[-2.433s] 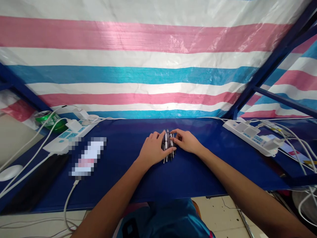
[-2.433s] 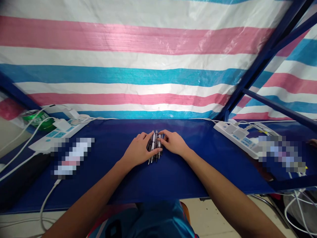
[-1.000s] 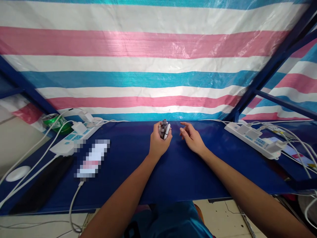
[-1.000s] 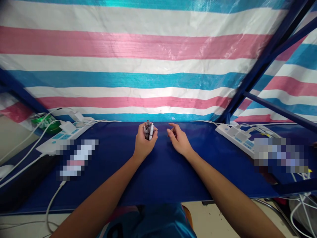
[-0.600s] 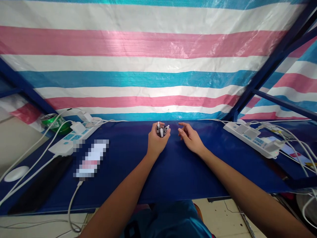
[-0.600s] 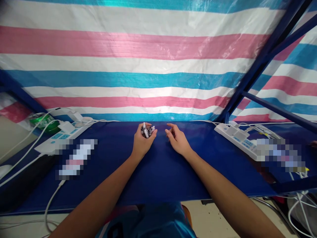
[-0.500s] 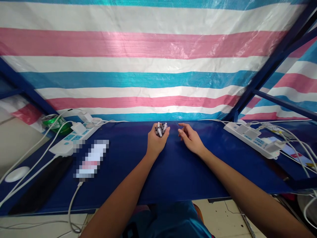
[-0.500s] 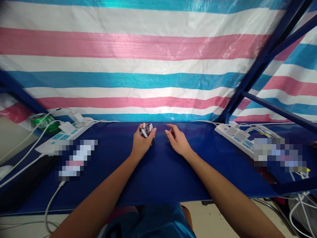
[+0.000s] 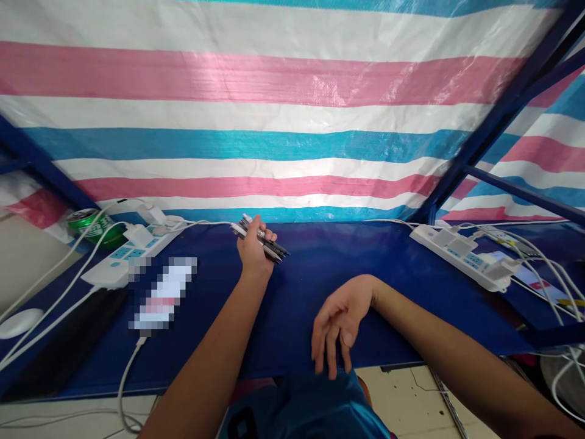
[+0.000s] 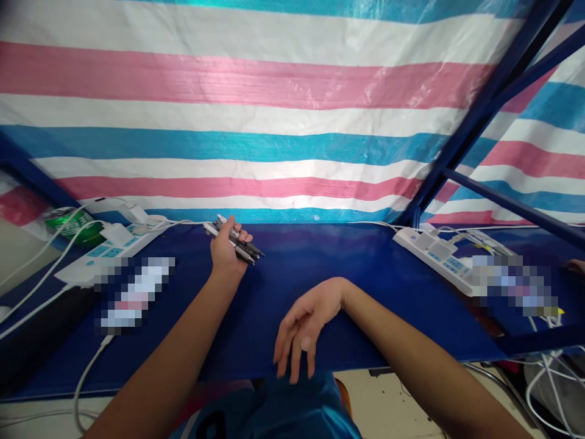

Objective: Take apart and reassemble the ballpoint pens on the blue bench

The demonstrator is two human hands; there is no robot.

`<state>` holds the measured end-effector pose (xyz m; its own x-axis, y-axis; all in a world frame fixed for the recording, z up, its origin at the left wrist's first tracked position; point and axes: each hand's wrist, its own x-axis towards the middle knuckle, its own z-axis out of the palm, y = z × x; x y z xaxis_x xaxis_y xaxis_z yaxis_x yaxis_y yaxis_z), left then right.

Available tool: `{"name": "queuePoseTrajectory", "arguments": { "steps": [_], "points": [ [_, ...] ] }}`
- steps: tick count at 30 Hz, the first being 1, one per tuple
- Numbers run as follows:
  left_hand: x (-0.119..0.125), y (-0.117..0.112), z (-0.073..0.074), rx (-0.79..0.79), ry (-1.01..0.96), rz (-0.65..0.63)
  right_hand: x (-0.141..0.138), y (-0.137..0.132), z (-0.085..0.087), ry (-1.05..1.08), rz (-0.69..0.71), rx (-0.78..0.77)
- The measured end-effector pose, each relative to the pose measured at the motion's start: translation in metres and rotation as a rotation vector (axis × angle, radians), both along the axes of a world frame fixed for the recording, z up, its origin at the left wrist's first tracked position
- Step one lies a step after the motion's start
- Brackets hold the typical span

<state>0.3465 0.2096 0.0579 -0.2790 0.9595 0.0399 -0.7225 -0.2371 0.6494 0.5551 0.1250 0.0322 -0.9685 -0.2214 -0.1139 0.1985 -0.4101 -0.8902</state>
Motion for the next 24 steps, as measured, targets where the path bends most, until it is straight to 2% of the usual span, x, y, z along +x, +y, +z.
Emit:
{"name": "queuePoseTrajectory", "arguments": {
  "steps": [1, 2, 3, 4, 5, 7, 9, 10, 11, 12, 15, 16, 17, 18, 19, 20, 21, 24],
  "points": [
    [-0.002, 0.001, 0.0, -0.017, -0.035, -0.004, -0.001, 0.005, -0.002, -0.028, -0.106, 0.027],
    [-0.005, 0.002, 0.0, -0.033, -0.064, -0.005, 0.001, 0.013, -0.004, -0.04, -0.409, 0.115],
    [-0.007, 0.002, 0.0, -0.047, -0.091, -0.002, 0.004, 0.023, -0.005, -0.065, -0.882, 0.256],
    [-0.009, 0.003, 0.0, -0.059, -0.114, 0.004, 0.01, 0.034, -0.005, -0.088, -1.44, 0.406],
    [-0.01, 0.004, -0.001, -0.071, -0.136, 0.015, 0.016, 0.045, -0.004, -0.096, -1.673, 0.465],
    [-0.013, 0.005, -0.002, -0.09, -0.18, 0.036, 0.029, 0.06, 0.0, -0.1, -1.884, 0.523],
    [-0.015, 0.006, -0.003, -0.096, -0.225, 0.046, 0.036, 0.059, 0.005, -0.097, -2.077, 0.609],
    [-0.016, 0.007, -0.004, -0.098, -0.243, 0.044, 0.035, 0.051, 0.008, -0.066, -2.024, 0.607],
    [-0.016, 0.007, -0.005, -0.098, -0.258, 0.04, 0.031, 0.04, 0.009, -0.019, -1.834, 0.532],
    [-0.017, 0.008, -0.006, -0.1, -0.269, 0.034, 0.024, 0.027, 0.009, 0.025, -1.504, 0.412],
    [-0.017, 0.01, -0.009, -0.105, -0.291, 0.01, -0.005, -0.006, 0.001, 0.028, -0.346, 0.136],
    [-0.016, 0.01, -0.01, -0.105, -0.295, 0.002, -0.015, -0.01, -0.004, 0.03, -0.097, 0.088],
    [-0.016, 0.01, -0.011, -0.106, -0.298, -0.007, -0.022, -0.008, -0.008, 0.029, -0.041, 0.056],
    [-0.016, 0.01, -0.012, -0.106, -0.298, -0.015, -0.026, -0.001, -0.011, 0.014, -0.229, 0.061],
    [-0.016, 0.01, -0.012, -0.105, -0.297, -0.02, -0.027, 0.011, -0.013, -0.039, -0.631, 0.14],
    [-0.016, 0.01, -0.012, -0.102, -0.294, -0.025, -0.025, 0.026, -0.013, -0.046, -1.192, 0.234],
    [-0.016, 0.01, -0.012, -0.098, -0.292, -0.031, -0.02, 0.041, -0.011, -0.036, -1.438, 0.271],
    [-0.016, 0.01, -0.011, -0.09, -0.28, -0.046, 0.005, 0.074, 0.003, -0.028, -1.784, 0.352]
  ]
}}
